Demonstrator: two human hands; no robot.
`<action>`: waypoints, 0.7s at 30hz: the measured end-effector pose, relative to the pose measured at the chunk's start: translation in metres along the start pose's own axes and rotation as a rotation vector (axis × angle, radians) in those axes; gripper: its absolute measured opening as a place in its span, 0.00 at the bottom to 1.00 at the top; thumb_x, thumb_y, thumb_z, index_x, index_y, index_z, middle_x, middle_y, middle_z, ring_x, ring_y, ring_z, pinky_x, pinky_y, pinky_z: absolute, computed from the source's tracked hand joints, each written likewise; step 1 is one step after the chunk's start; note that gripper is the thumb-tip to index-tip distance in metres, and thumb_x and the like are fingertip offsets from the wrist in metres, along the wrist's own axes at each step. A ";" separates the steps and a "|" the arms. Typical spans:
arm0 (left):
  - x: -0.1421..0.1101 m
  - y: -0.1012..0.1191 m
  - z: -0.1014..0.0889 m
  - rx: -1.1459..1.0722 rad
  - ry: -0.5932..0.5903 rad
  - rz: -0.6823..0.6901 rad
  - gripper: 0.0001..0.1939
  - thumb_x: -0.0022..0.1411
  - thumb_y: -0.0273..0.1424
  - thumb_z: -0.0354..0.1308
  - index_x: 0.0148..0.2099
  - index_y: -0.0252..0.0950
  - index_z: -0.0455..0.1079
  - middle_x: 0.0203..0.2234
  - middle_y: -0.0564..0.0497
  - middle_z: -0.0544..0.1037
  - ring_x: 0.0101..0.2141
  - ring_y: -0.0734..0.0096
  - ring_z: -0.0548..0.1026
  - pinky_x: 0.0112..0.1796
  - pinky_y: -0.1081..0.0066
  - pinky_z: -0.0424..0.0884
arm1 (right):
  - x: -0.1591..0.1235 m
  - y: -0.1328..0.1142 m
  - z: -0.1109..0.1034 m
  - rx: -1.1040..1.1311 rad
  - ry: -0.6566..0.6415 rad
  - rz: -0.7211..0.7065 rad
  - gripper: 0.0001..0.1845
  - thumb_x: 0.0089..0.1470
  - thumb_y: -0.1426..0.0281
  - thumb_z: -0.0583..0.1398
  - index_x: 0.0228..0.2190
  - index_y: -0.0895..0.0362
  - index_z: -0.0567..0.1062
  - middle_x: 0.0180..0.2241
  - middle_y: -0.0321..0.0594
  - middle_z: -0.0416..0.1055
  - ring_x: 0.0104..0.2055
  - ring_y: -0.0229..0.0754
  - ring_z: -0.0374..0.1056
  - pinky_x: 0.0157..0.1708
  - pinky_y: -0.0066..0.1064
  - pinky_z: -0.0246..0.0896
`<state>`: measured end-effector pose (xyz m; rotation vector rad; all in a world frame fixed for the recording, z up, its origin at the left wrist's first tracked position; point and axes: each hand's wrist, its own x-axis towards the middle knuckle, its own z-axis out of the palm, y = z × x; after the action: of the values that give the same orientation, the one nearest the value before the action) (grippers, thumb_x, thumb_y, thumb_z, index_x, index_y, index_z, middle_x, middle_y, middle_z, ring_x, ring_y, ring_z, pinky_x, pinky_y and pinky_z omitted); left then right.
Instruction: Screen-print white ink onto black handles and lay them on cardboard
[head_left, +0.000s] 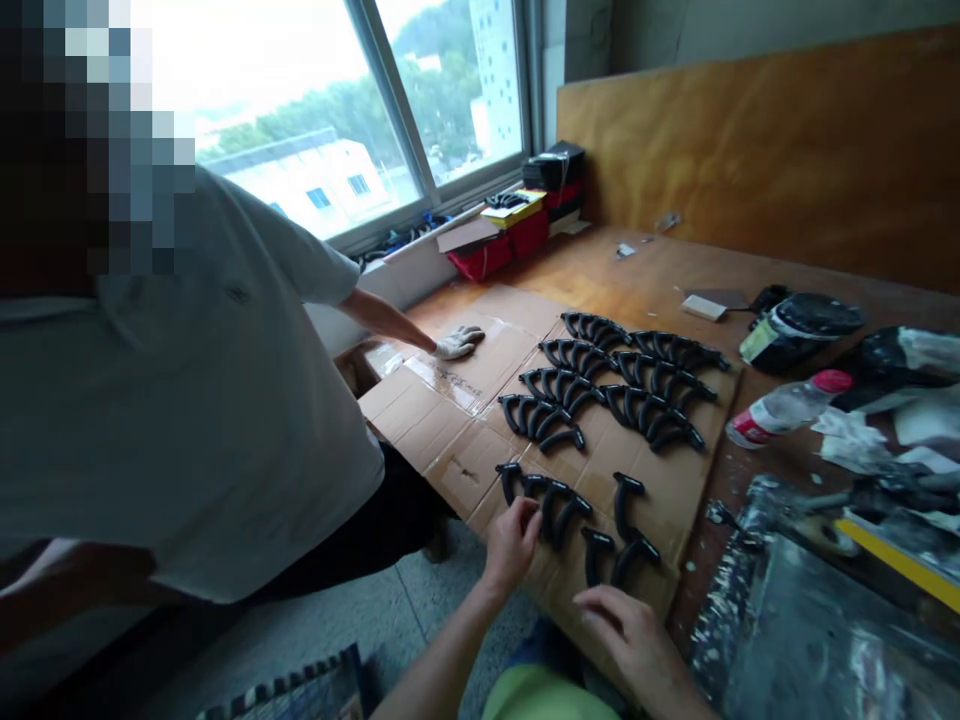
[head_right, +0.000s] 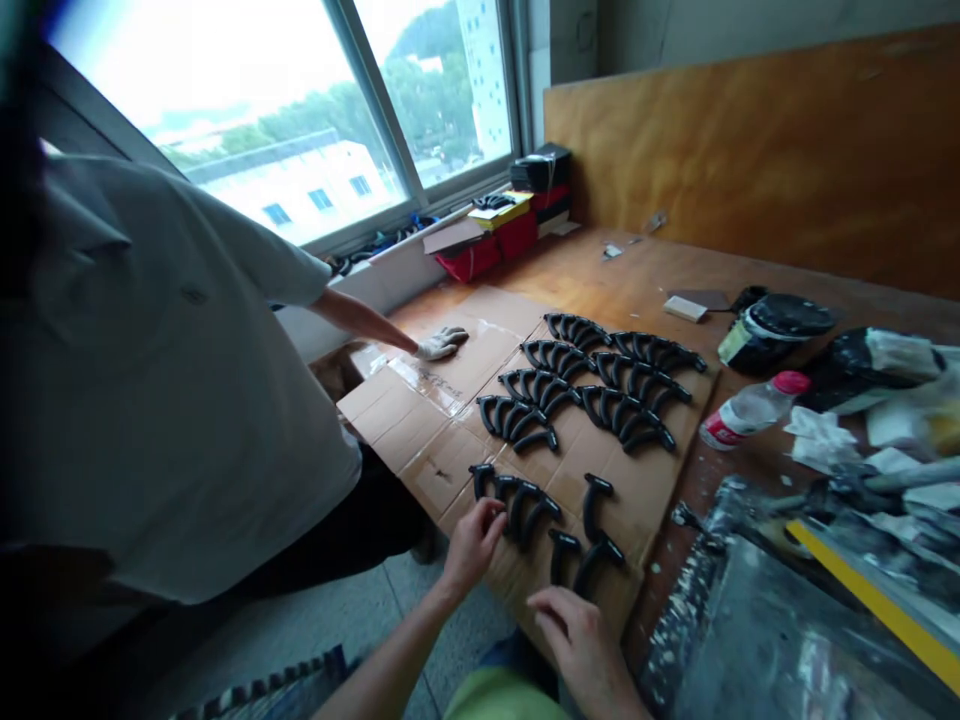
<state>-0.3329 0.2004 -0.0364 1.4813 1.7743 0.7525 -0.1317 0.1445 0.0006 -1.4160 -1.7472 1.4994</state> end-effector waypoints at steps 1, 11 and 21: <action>-0.012 0.002 0.010 0.010 -0.031 0.000 0.10 0.63 0.35 0.51 0.42 0.37 0.70 0.25 0.52 0.74 0.27 0.71 0.71 0.31 0.72 0.63 | -0.012 0.012 0.001 0.002 0.006 0.023 0.15 0.56 0.63 0.54 0.34 0.53 0.79 0.38 0.42 0.77 0.42 0.46 0.72 0.45 0.32 0.65; -0.069 0.034 0.065 0.099 -0.160 0.136 0.07 0.61 0.32 0.53 0.40 0.38 0.70 0.27 0.51 0.75 0.28 0.70 0.72 0.30 0.73 0.63 | -0.091 0.053 -0.005 0.019 0.038 0.109 0.17 0.52 0.61 0.53 0.35 0.54 0.78 0.36 0.42 0.77 0.40 0.46 0.72 0.42 0.32 0.65; -0.046 0.059 0.056 0.180 -0.092 0.182 0.08 0.62 0.33 0.52 0.40 0.38 0.70 0.29 0.51 0.77 0.31 0.70 0.74 0.32 0.74 0.64 | -0.109 0.062 -0.011 0.047 0.106 0.059 0.18 0.52 0.58 0.53 0.35 0.54 0.78 0.37 0.43 0.78 0.41 0.47 0.72 0.43 0.33 0.65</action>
<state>-0.2481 0.1658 -0.0158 1.7870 1.6900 0.6154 -0.0556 0.0466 -0.0222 -1.5073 -1.6100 1.4576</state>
